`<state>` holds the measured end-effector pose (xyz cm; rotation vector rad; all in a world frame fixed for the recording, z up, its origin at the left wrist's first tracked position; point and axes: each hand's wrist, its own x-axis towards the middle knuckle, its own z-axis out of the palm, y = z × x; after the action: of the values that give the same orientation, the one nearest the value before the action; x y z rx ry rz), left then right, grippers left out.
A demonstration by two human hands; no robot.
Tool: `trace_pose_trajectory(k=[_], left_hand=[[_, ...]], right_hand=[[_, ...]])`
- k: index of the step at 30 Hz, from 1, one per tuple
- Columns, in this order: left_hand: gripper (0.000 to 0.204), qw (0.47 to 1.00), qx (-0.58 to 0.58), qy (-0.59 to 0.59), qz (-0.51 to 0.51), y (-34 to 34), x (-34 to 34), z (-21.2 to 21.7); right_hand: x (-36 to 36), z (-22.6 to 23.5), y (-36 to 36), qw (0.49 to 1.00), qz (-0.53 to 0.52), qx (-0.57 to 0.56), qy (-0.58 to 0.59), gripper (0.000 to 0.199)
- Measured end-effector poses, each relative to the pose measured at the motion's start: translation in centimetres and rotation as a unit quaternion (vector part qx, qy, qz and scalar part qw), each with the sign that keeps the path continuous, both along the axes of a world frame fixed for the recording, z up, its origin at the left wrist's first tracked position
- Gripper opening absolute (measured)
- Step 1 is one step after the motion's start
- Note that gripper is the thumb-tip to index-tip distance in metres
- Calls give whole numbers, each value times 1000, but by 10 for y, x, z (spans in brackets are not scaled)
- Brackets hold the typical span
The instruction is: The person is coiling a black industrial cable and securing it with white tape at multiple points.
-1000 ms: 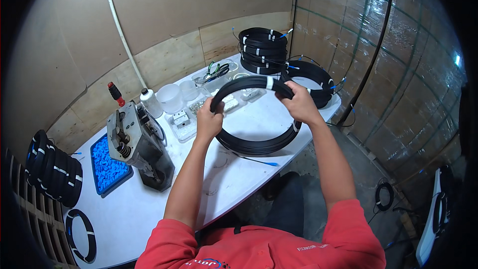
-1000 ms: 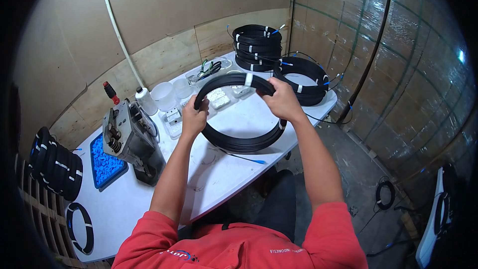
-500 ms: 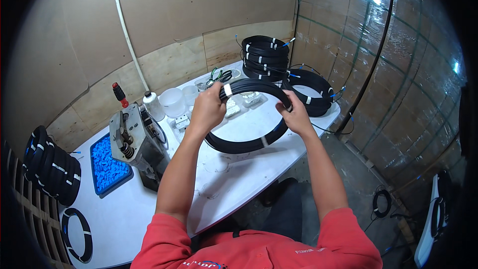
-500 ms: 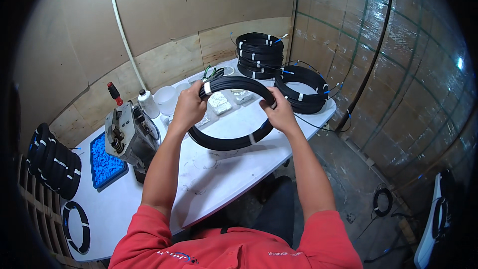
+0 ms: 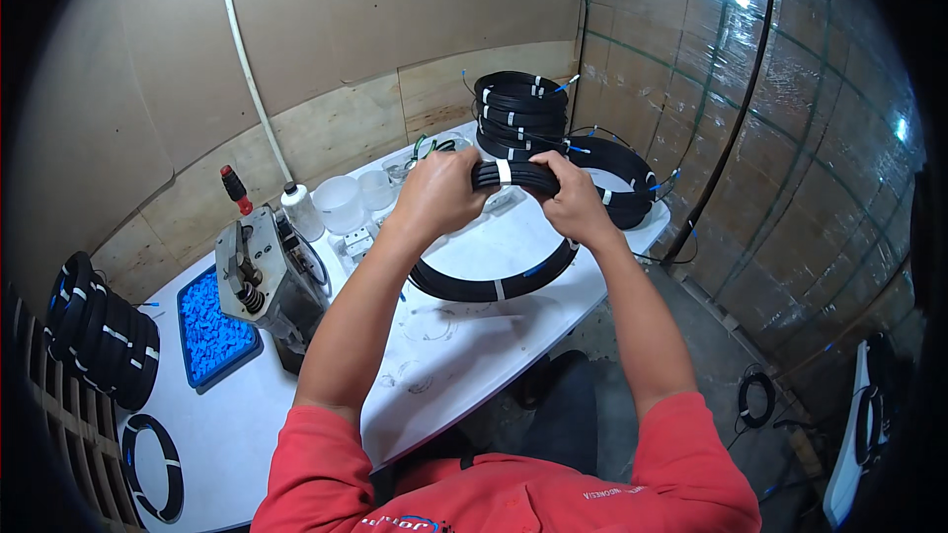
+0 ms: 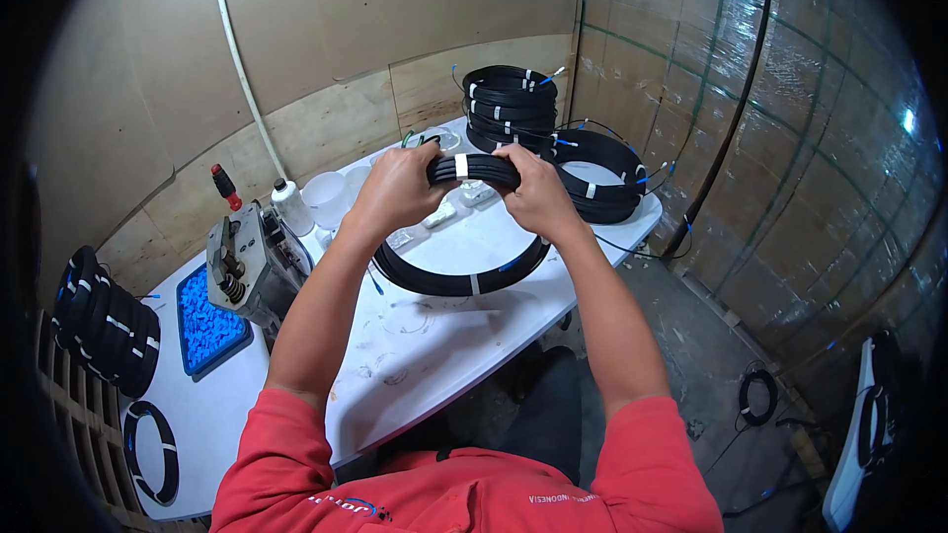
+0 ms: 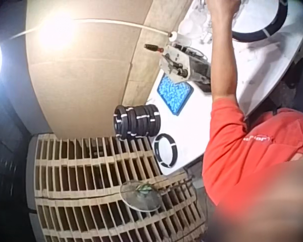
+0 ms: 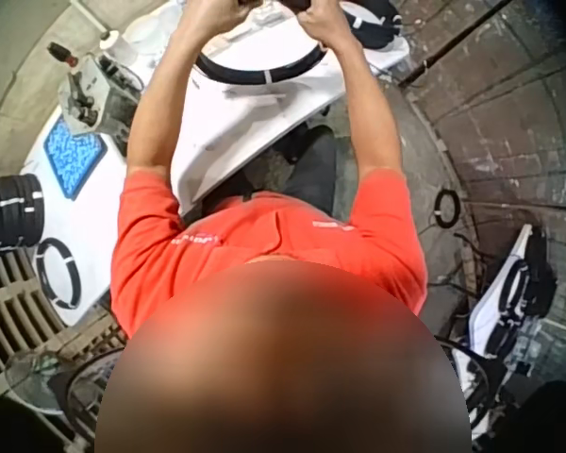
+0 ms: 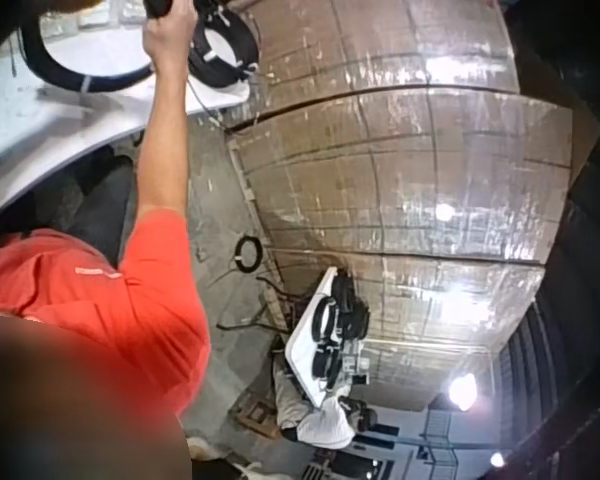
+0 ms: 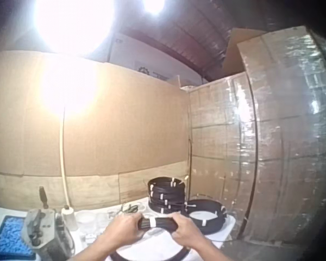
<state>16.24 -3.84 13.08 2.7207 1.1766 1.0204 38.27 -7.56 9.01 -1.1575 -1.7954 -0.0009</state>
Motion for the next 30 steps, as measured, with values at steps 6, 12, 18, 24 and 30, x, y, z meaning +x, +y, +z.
trace_pose_trajectory(k=[6,12,18,24,30], left_hand=[[23,999,-42,0,-12,9,-5,-31],[14,998,-10,55,-6,11,11,-37],[28,997,-45,41,-44,9,21,-21],[32,994,-108,-13,-26,9,-1,-28],[24,998,-36,47,-17,15,5,-23]], right_hand=[[8,-26,-5,998,-6,-52,30,27],[-5,-19,-2,994,-40,-59,-78,23],[3,-7,3,989,-27,-111,-93,24],[18,-35,-3,993,-58,-72,77,18],[14,-43,-6,994,-50,-91,41,29]])
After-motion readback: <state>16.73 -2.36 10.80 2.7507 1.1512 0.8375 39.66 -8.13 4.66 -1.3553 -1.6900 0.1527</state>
